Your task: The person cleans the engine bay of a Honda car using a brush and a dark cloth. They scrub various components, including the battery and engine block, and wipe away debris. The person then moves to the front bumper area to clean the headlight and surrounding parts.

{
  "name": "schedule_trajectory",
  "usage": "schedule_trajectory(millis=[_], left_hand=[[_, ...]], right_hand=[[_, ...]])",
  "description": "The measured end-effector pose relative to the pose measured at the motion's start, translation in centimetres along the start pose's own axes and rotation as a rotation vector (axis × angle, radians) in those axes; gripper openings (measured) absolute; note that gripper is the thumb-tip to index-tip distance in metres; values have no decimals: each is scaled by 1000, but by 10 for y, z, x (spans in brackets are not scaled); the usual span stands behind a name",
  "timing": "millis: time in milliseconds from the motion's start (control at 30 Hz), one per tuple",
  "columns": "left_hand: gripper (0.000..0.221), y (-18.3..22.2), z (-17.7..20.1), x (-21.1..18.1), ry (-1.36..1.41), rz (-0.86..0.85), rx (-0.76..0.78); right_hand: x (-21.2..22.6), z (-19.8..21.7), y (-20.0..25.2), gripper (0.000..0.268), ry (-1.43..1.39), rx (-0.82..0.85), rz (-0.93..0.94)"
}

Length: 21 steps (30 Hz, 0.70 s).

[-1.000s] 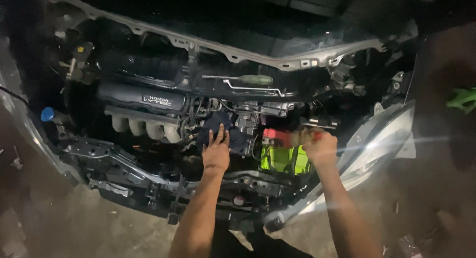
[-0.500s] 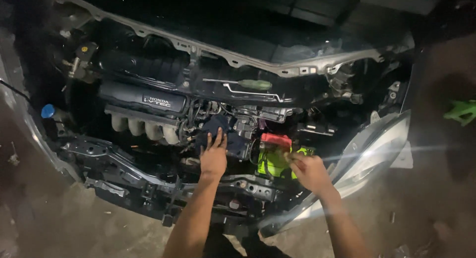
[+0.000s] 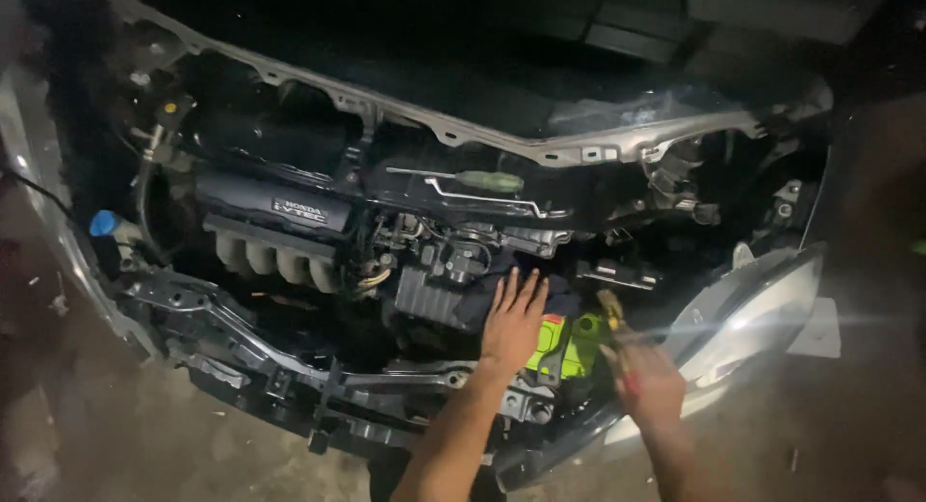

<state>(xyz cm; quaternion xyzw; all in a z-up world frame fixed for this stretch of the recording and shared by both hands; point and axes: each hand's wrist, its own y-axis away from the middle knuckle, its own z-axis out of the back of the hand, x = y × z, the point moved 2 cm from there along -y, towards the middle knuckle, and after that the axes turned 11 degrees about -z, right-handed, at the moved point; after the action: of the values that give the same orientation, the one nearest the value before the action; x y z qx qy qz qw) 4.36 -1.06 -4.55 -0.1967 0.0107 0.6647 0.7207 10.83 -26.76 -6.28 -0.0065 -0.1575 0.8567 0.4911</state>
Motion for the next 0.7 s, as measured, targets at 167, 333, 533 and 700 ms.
schedule_trajectory(millis=[167,333,533,700], left_hand=[[58,23,10,7,-8,-180,120],[53,-2,4,-21,45,-58,-11],[51,26,3,-39,10,-56,-120],[38,-23,6,-53,219,361,-412]], right_hand=[[9,-8,4,73,95,-24,139],[24,13,-5,61,104,-20,128],[33,28,-12,36,-8,-115,139],[41,43,-15,31,-31,-187,199]])
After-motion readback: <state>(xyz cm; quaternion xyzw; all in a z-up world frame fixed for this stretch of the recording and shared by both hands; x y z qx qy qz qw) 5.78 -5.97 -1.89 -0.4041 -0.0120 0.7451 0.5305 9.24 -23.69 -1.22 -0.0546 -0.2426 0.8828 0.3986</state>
